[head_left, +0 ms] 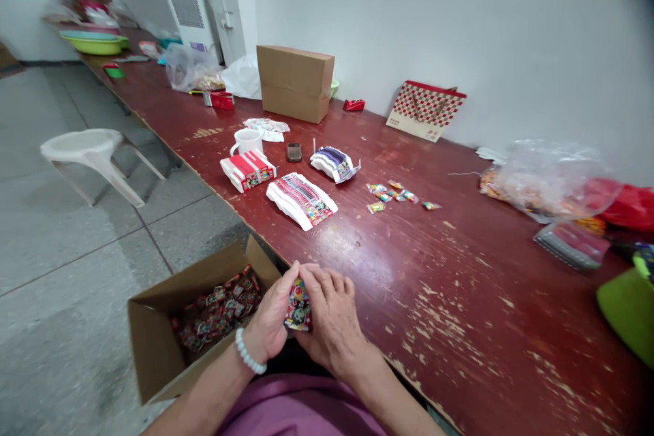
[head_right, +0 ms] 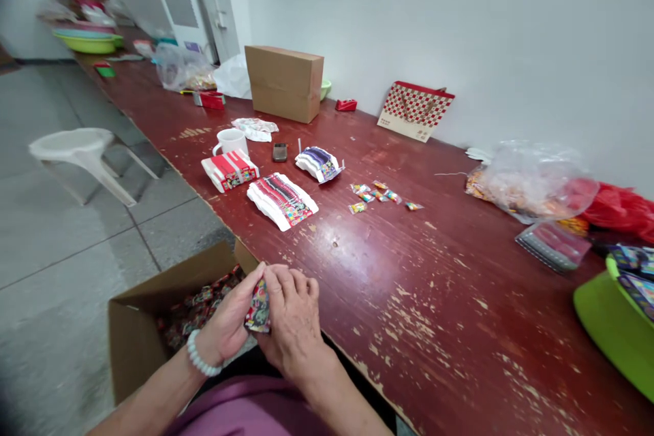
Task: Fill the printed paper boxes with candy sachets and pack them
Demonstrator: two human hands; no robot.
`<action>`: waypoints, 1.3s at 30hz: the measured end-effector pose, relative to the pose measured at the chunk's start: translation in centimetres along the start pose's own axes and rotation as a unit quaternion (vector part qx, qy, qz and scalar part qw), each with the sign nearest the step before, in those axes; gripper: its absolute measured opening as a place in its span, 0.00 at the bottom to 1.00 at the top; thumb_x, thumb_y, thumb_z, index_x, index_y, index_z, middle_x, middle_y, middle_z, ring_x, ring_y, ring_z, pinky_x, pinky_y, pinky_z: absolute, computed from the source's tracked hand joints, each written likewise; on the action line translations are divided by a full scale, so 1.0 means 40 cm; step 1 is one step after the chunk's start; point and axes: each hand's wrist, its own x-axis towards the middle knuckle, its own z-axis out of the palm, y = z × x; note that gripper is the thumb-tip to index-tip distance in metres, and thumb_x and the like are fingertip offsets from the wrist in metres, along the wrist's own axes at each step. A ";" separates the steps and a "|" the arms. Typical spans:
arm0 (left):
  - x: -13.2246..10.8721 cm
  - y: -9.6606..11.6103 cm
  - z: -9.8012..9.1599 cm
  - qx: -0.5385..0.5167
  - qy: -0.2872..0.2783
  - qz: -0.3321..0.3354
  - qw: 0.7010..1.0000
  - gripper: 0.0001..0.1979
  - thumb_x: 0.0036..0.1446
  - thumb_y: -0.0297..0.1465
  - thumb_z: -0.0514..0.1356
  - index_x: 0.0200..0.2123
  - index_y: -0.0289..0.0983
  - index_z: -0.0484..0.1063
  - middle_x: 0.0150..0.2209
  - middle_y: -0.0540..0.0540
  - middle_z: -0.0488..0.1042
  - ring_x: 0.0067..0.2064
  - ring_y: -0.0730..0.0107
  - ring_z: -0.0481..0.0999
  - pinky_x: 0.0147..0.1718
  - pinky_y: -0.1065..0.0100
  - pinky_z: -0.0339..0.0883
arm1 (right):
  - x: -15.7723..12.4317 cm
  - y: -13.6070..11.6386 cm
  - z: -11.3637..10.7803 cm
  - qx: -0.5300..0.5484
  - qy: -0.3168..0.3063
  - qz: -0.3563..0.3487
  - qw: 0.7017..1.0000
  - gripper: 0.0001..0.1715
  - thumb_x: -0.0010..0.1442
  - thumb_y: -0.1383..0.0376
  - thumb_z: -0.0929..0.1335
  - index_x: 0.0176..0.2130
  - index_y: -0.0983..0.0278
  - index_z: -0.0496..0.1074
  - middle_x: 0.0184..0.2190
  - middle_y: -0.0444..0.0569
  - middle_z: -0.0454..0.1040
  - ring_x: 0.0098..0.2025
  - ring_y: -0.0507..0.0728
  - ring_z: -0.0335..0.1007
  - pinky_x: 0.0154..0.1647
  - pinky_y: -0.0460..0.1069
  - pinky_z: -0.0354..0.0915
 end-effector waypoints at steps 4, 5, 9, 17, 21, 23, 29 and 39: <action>-0.006 0.004 -0.007 0.030 -0.025 0.015 0.999 0.17 0.61 0.40 0.61 0.45 0.35 0.77 0.46 0.43 0.80 0.51 0.61 0.77 0.53 0.65 0.68 | 0.030 0.007 0.015 0.074 -0.009 0.013 0.997 0.45 0.43 0.63 0.73 0.60 0.60 0.62 0.57 0.56 0.68 0.54 0.67 0.62 0.55 0.61 0.57; -0.006 0.006 -0.014 0.046 -0.023 0.029 0.998 0.16 0.59 0.40 0.62 0.46 0.35 0.77 0.47 0.43 0.80 0.52 0.62 0.77 0.54 0.66 0.68 | 0.037 0.006 0.021 0.090 -0.019 0.015 0.996 0.46 0.42 0.62 0.73 0.60 0.59 0.62 0.56 0.55 0.68 0.53 0.67 0.63 0.55 0.61 0.58; 0.004 0.052 -0.103 0.183 0.035 0.105 0.977 0.22 0.57 0.44 0.63 0.51 0.39 0.73 0.46 0.45 0.79 0.47 0.61 0.78 0.47 0.65 0.71 | 0.061 0.022 0.035 0.111 -0.057 -0.009 0.992 0.59 0.41 0.52 0.76 0.66 0.61 0.54 0.60 0.59 0.63 0.56 0.70 0.61 0.56 0.64 0.59; 0.061 0.228 -0.283 0.682 0.237 0.336 0.604 0.29 0.60 0.47 0.52 0.58 0.34 0.67 0.54 0.35 0.71 0.56 0.48 0.70 0.57 0.48 0.61 | 0.071 0.231 0.072 0.070 0.087 0.098 0.989 0.34 0.60 0.56 0.68 0.62 0.62 0.60 0.56 0.58 0.65 0.57 0.66 0.62 0.57 0.62 0.61; 0.161 0.185 -0.110 0.744 0.146 0.442 0.480 0.25 0.65 0.41 0.51 0.60 0.37 0.67 0.58 0.36 0.70 0.60 0.51 0.66 0.60 0.50 0.58 | 0.113 0.294 0.103 0.046 0.117 0.122 0.985 0.35 0.61 0.55 0.68 0.62 0.65 0.60 0.56 0.60 0.67 0.56 0.65 0.64 0.56 0.61 0.62; 0.230 0.156 -0.034 0.770 0.152 0.447 0.430 0.27 0.64 0.42 0.53 0.63 0.37 0.64 0.63 0.34 0.64 0.65 0.43 0.59 0.62 0.43 0.51 | 0.175 0.314 0.108 0.032 0.125 0.149 0.980 0.34 0.62 0.54 0.67 0.61 0.68 0.61 0.56 0.61 0.67 0.56 0.65 0.64 0.56 0.60 0.62; 0.379 0.125 0.000 0.798 0.143 0.440 0.387 0.32 0.65 0.46 0.49 0.65 0.33 0.61 0.69 0.31 0.53 0.70 0.38 0.47 0.63 0.36 0.39 | 0.381 0.355 0.121 -0.010 0.134 0.257 0.957 0.32 0.60 0.49 0.68 0.56 0.66 0.70 0.56 0.63 0.68 0.56 0.71 0.62 0.52 0.63 0.57; 0.400 0.109 -0.016 0.810 0.150 0.419 0.381 0.35 0.64 0.47 0.49 0.67 0.30 0.57 0.70 0.30 0.49 0.71 0.39 0.43 0.64 0.36 0.37 | 0.393 0.385 0.146 0.050 0.166 0.282 0.944 0.28 0.53 0.47 0.71 0.44 0.64 0.72 0.46 0.57 0.72 0.49 0.67 0.64 0.50 0.58 0.54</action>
